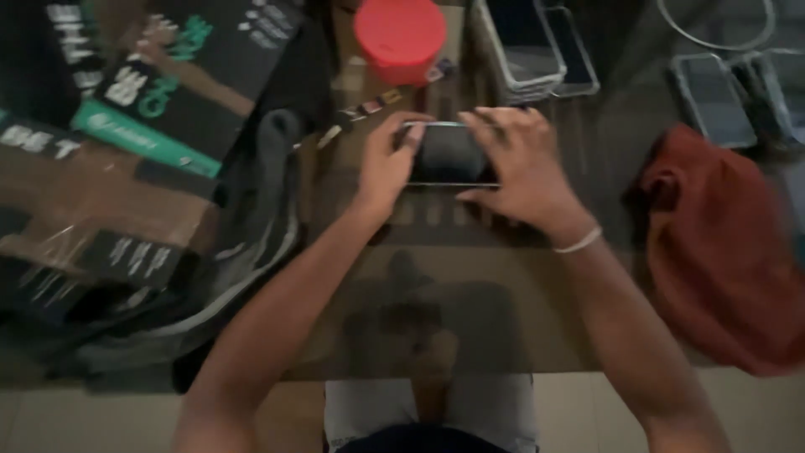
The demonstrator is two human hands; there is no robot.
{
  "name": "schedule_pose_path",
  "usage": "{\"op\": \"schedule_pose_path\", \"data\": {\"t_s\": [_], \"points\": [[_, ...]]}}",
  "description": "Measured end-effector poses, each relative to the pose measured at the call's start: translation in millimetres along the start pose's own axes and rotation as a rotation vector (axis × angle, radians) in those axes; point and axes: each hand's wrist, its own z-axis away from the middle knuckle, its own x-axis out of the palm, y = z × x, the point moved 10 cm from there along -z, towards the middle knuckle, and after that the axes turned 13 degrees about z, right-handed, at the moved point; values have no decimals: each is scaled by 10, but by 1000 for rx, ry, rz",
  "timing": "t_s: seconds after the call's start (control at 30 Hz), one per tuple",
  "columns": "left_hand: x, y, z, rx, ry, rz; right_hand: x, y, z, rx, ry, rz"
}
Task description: Cleaning several smartphones and their cases with a cloth.
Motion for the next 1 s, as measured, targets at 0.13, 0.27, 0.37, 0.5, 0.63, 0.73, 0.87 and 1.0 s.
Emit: {"op": "schedule_pose_path", "data": {"t_s": [0.13,0.27,0.37,0.5,0.63,0.73,0.87,1.0], "points": [[40,-279,112,-377,105,267,278,7,106,-27,-100,92],[307,-186,96,-379,-130,476,322,276,151,121,-47,-38],[404,-259,175,-277,-206,419,343,422,182,210,-45,-118],[489,33,221,-142,-270,326,262,599,139,248,-144,117],[489,169,197,-1,-283,262,-47,1774,510,612,-111,27],[447,39,195,-127,-240,192,-54,2974,964,716,8,33],[495,-35,179,-175,-257,183,298,4127,1557,922,-196,117],[517,-117,188,-193,-272,200,773,4588,2112,1138,-513,159]]}}
